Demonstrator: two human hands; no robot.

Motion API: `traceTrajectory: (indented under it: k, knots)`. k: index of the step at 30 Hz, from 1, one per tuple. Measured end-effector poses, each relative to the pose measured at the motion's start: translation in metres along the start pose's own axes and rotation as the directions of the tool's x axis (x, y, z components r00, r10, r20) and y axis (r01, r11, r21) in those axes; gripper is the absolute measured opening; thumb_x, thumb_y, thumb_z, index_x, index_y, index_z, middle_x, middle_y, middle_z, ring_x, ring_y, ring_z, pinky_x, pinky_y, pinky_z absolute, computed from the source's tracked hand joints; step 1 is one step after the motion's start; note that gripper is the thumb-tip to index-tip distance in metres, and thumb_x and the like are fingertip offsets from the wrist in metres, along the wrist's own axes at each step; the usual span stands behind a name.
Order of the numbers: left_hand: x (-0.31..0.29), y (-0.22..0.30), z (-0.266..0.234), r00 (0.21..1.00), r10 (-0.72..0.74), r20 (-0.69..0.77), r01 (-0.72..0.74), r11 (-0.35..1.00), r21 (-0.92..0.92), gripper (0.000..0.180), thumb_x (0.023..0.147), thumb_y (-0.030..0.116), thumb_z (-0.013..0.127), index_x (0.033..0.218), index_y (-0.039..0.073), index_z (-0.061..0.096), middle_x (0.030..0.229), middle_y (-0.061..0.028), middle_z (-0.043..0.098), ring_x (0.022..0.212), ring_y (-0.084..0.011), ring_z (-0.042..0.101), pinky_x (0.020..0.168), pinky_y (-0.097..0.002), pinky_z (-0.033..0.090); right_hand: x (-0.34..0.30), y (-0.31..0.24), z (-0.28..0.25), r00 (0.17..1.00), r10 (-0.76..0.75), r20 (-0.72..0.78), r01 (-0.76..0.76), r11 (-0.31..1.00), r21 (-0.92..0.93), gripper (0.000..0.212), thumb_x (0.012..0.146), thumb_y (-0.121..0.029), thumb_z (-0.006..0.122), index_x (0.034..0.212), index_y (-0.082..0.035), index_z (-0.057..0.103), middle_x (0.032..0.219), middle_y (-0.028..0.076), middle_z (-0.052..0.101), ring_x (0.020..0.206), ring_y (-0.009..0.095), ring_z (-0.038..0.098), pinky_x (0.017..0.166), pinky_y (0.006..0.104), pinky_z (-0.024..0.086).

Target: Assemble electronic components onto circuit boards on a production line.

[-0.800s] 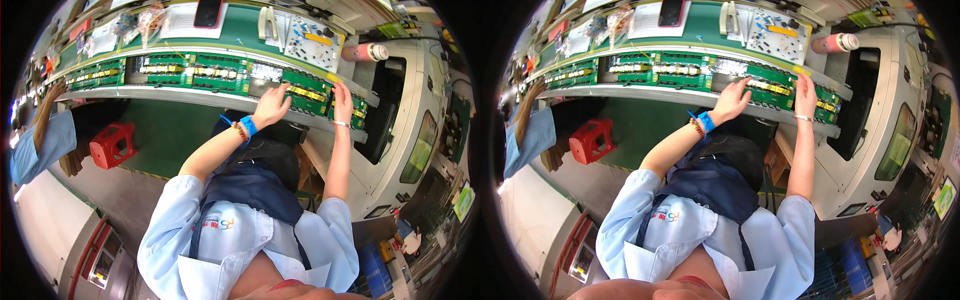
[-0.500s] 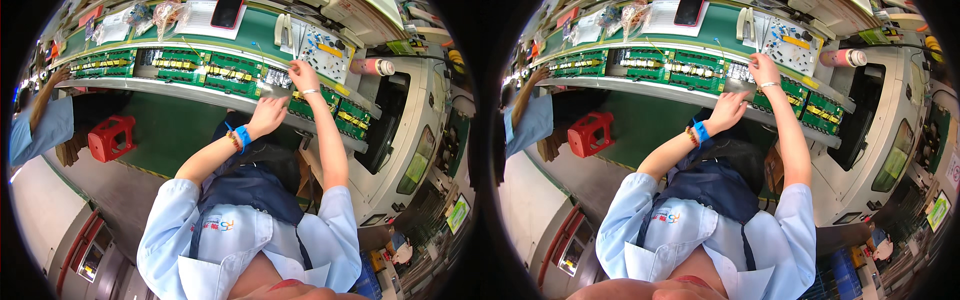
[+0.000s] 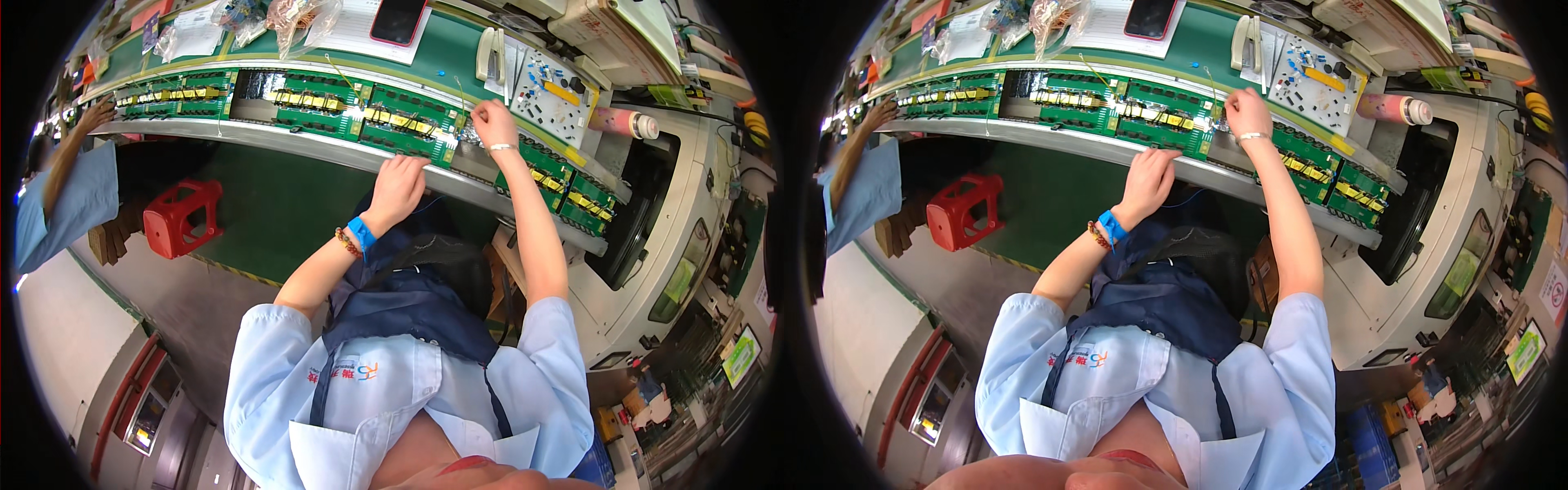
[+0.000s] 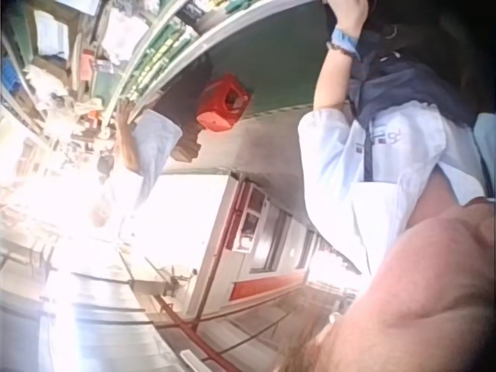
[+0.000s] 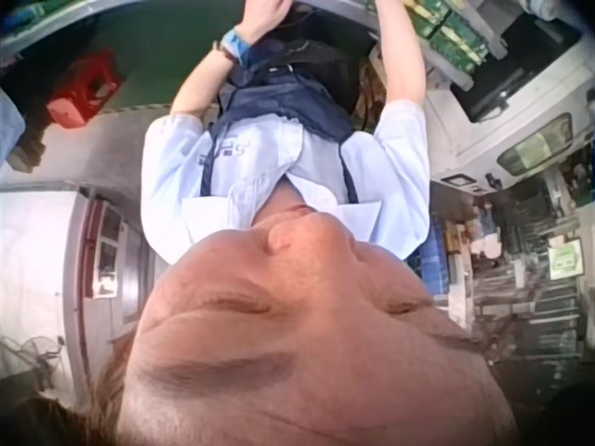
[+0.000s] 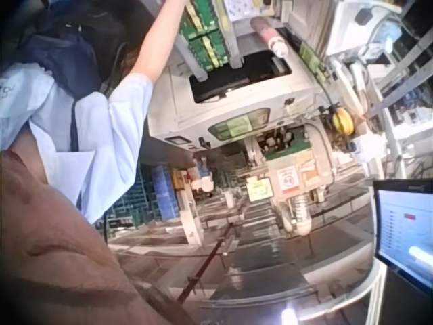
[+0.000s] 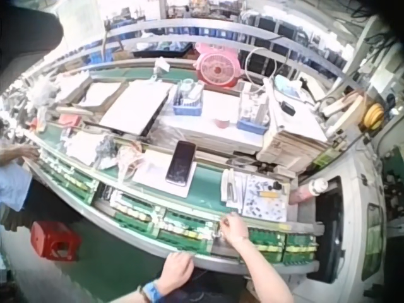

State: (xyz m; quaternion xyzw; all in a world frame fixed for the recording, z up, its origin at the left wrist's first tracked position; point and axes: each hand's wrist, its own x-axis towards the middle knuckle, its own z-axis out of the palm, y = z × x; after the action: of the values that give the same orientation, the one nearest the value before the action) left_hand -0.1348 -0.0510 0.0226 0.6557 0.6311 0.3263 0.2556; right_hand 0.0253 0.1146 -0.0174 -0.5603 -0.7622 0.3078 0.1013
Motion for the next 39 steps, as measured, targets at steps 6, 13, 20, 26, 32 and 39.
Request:
traceTrajectory:
  k: [6,13,20,26,32,39]
  knots:
    - [0.006,-0.019,-0.005,0.997,0.056,-0.054,-0.050,0.992,0.112,0.021,0.076,0.001,0.052,0.096,0.005,0.055,0.098,-0.0060,0.060,0.092,-0.0240,0.053,0.079,-0.0368,0.038,-0.070,-0.025,0.003,0.733,0.291,0.615,-0.680,0.290,0.673,0.018,0.088,-0.020,0.053,0.098,-0.007,0.061,0.058,-0.008,0.039,0.042,0.001,0.030,0.038,0.0183,0.020]
    - [0.007,-0.026,0.002,0.999,0.031,0.033,-0.034,0.994,0.103,0.023,0.075,0.001,0.050,0.098,0.003,0.051,0.099,-0.0063,0.060,0.098,-0.0250,0.051,0.084,-0.0392,0.036,-0.073,-0.038,0.033,0.618,0.219,0.755,-0.769,-0.028,0.638,0.025,0.090,-0.021,0.048,0.107,-0.005,0.057,0.057,-0.004,0.036,0.039,0.002,0.023,0.035,0.0192,0.016]
    - [0.014,-0.027,0.006,0.979,0.034,0.203,-0.067,0.985,0.157,0.023,0.074,0.005,0.048,0.097,0.002,0.050,0.092,-0.0072,0.059,0.100,-0.0252,0.049,0.086,-0.0423,0.033,-0.074,-0.034,0.040,0.600,0.259,0.757,-0.788,0.027,0.615,0.027,0.089,-0.024,0.048,0.107,-0.006,0.057,0.056,-0.004,0.038,0.039,0.003,0.025,0.035,0.0199,0.015]
    - [0.015,-0.030,0.004,0.985,0.058,0.160,-0.078,0.990,0.117,0.023,0.073,0.008,0.050,0.096,0.003,0.051,0.085,-0.0120,0.059,0.095,-0.0277,0.051,0.086,-0.0412,0.036,-0.082,-0.029,0.030,0.824,0.378,0.421,-0.566,0.565,0.600,0.022,0.088,-0.019,0.048,0.101,-0.006,0.059,0.060,-0.002,0.048,0.046,0.006,0.039,0.042,0.0217,0.030]
    - [0.023,-0.052,-0.034,0.990,0.131,0.059,-0.135,0.988,0.072,0.028,0.072,0.004,0.049,0.099,0.003,0.053,0.091,-0.0121,0.056,0.093,-0.0292,0.051,0.084,-0.0396,0.039,-0.095,-0.039,0.035,0.997,-0.050,0.063,0.027,0.949,0.313,0.023,0.081,-0.013,0.053,0.101,-0.004,0.058,0.099,0.013,0.055,0.094,0.030,0.051,0.081,0.0361,0.042]
    - [0.017,-0.065,-0.048,0.969,0.100,0.224,-0.119,0.990,0.071,0.028,0.072,0.005,0.048,0.100,0.002,0.053,0.091,-0.0125,0.057,0.091,-0.0294,0.051,0.082,-0.0394,0.039,-0.091,-0.061,0.054,0.966,-0.246,0.078,0.218,0.939,0.266,0.029,0.079,-0.011,0.053,0.106,-0.001,0.055,0.105,0.013,0.054,0.098,0.031,0.050,0.086,0.0370,0.041]
